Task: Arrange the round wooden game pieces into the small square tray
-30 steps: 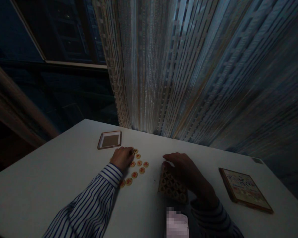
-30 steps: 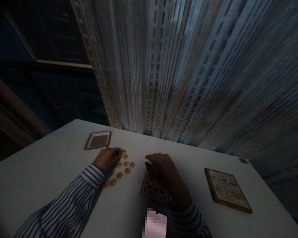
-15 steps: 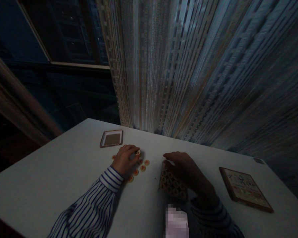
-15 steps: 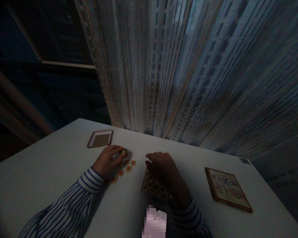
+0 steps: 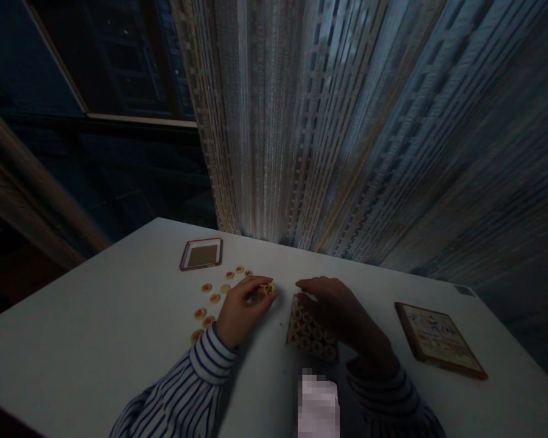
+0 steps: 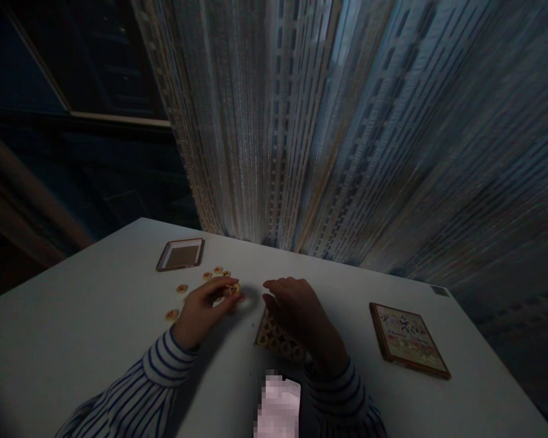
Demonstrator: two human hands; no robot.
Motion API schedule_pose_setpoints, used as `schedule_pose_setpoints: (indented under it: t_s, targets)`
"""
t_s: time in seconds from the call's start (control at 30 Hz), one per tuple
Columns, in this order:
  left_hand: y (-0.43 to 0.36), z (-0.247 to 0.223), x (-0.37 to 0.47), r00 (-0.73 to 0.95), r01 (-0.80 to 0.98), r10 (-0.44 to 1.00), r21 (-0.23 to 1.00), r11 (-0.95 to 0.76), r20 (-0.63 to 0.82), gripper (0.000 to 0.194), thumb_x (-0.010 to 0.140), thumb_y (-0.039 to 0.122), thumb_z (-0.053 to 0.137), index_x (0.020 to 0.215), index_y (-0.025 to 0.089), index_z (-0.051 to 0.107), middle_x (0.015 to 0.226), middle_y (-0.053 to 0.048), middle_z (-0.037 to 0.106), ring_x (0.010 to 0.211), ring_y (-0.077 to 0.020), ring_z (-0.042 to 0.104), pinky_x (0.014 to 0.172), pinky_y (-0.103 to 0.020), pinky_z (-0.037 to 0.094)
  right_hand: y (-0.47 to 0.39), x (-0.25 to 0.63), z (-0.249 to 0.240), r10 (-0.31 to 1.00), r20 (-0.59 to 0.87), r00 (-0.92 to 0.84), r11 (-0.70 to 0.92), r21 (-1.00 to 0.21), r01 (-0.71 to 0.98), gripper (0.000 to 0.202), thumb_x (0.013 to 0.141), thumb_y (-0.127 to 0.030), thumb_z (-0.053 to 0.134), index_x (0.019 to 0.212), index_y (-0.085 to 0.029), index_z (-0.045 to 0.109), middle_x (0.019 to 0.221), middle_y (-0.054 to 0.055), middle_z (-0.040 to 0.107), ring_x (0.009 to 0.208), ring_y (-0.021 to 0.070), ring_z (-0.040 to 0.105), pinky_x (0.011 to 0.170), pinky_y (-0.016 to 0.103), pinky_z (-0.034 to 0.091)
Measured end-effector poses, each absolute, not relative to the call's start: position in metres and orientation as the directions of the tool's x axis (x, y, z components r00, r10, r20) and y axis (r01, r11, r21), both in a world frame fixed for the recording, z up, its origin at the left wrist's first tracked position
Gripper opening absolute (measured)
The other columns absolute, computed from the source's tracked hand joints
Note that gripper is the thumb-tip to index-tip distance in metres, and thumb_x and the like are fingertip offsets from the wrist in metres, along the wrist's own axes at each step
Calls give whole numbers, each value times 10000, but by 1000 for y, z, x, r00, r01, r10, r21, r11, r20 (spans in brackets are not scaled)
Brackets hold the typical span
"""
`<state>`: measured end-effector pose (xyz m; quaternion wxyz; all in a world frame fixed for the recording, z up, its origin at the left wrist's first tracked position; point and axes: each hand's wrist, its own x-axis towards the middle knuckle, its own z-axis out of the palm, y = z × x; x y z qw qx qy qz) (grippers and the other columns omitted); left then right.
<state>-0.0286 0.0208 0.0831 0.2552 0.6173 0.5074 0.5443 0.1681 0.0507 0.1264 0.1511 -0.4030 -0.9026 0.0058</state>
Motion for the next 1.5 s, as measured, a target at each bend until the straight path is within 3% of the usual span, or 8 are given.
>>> schedule_pose_setpoints:
  t_s: [0.13,0.27,0.4,0.53,0.7,0.93,1.27,1.5]
  targets:
    - [15,75,-8,-73,30,987,990,-140,142,351,645,308,678,949,139,635,671,-18,652,636,-144,614,620,-271,516,47,173,129,723,299,-623,678,-132,723,239,845,-252,472,1047,-196,586,914,58,666,827,183,592,697,297,392]
    - [11,66,5,-92,-194,996,981,-9,-9,343,571,289,735,871,141,659,791,-51,699,756,-176,644,728,-301,518,39,176,131,714,272,-645,694,-153,704,233,846,-210,463,1046,-192,582,886,58,664,788,169,589,673,288,390]
    - [7,57,9,-88,-306,991,949,70,-101,335,553,288,749,839,132,671,846,-80,708,824,-206,644,805,-331,494,30,175,126,678,223,-701,735,-222,640,226,829,-182,491,1039,-203,568,878,48,654,777,159,579,671,278,393]
    - [6,51,9,-29,-345,989,930,125,-144,325,517,280,767,796,137,681,814,-76,714,804,-216,644,794,-342,489,24,172,114,649,222,-727,759,-252,601,262,805,-225,544,1067,-215,537,953,59,636,840,172,572,710,291,398]
    - [4,45,14,40,-417,987,895,160,-158,326,520,290,765,797,140,682,835,-81,712,806,-218,638,785,-344,484,25,170,103,621,242,-745,783,-218,582,244,853,-301,483,1073,-207,528,890,62,620,821,171,556,697,295,385]
    - [3,42,17,132,-523,979,829,200,-153,368,609,384,715,870,124,693,882,-100,703,851,-212,624,831,-328,455,28,174,104,625,248,-740,780,-205,591,176,831,-252,518,990,-186,557,914,70,622,814,166,545,707,289,373]
    - [5,39,19,36,-558,967,797,230,-253,296,507,288,786,747,134,705,741,-60,713,701,-159,631,712,-265,485,29,176,104,643,252,-724,766,-224,602,159,822,-253,530,970,-201,556,921,59,632,807,168,549,707,295,379]
    - [6,38,17,-1,-519,972,831,200,-234,298,521,295,774,758,128,704,774,-79,716,747,-185,645,764,-303,489,31,173,100,656,259,-709,754,-254,606,165,802,-259,559,956,-200,552,902,55,634,805,167,549,711,299,381]
